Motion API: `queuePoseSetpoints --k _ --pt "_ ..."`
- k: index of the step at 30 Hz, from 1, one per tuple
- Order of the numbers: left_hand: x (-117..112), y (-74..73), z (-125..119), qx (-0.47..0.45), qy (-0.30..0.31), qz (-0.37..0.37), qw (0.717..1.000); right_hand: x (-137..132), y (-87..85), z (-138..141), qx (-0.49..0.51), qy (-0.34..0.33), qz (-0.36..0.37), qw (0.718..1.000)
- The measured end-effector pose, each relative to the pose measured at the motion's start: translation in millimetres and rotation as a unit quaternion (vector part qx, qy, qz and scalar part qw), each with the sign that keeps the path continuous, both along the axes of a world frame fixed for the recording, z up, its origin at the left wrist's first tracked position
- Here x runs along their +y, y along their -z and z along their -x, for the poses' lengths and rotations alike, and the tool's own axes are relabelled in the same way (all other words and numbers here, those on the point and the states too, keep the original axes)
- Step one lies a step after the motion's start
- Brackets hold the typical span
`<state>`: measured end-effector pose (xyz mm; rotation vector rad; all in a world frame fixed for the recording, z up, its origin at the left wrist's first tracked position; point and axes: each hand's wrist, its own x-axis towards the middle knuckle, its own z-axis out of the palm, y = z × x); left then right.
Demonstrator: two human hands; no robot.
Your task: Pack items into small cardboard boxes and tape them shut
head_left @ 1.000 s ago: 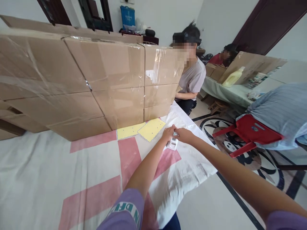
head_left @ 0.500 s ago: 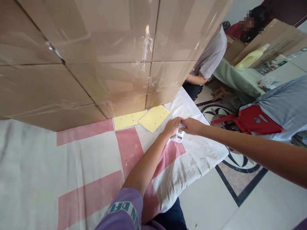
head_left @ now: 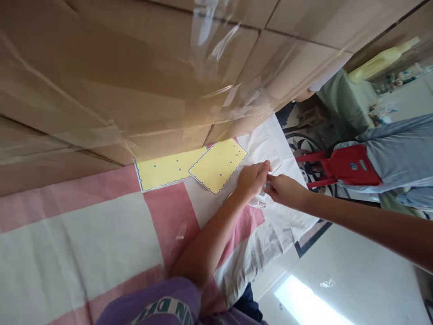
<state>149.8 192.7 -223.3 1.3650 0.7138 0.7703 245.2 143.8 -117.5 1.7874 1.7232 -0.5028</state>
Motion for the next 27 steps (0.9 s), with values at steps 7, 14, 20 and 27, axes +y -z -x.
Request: queuePoseSetpoints --k 7,14,20,27 --pt "-5 -7.0 10 -0.04 -0.078 -0.061 0.994 2 4.5 3 -0.014 -0.001 -0.036 0.999" --pt "-66 -37.1 96 0.002 -0.151 -0.129 0.98 -15 -4.0 21 -0.045 0.005 -0.113 0.992" --pt "-120 -26.7 151 0.076 -0.193 -0.12 0.971 -32 -1.8 31 -0.054 0.01 -0.164 0.985" --pt "-134 -26.6 127 0.097 -0.189 -0.112 0.971 -46 -4.8 28 -0.036 0.008 -0.193 0.981"
